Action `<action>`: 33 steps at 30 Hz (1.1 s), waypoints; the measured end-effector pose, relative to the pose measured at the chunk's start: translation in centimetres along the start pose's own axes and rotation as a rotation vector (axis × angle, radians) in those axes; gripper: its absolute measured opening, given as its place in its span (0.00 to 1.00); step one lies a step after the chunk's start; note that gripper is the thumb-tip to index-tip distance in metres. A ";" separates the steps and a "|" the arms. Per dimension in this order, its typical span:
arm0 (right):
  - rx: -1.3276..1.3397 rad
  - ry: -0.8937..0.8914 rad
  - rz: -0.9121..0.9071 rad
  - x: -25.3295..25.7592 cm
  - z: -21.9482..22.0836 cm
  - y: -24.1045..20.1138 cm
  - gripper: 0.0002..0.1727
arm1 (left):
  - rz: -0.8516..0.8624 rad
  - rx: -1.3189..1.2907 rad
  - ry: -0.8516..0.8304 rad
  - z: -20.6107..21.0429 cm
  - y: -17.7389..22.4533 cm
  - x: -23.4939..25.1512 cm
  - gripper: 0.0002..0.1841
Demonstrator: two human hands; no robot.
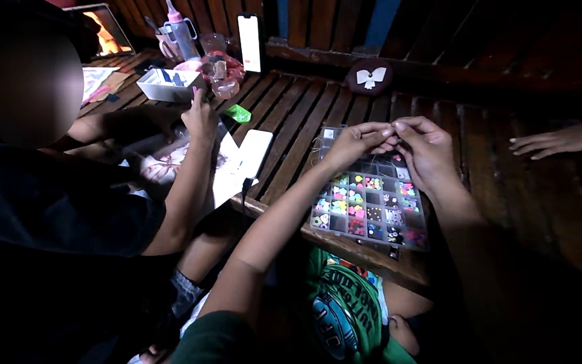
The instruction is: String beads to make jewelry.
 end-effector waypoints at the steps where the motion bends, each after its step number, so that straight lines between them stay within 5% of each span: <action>1: -0.001 0.005 -0.007 0.0 0.0 0.0 0.05 | 0.001 -0.015 -0.004 0.0 0.0 0.0 0.10; 17: -0.001 0.009 0.027 -0.2 0.2 -0.4 0.05 | -0.025 -0.107 0.010 -0.2 -0.3 0.1 0.05; 33: 0.103 0.207 0.009 -0.1 -3.6 -1.9 0.08 | 0.100 0.371 -0.178 -0.5 -1.1 0.1 0.07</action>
Point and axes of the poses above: each hand's wrist, its own x-axis towards the middle knuckle, its own z-axis out of the palm, y = z × x, the point moved 2 cm from there along x, towards the middle knuckle, and after that the axes turned 14 degrees about z, right-handed, at the moved point
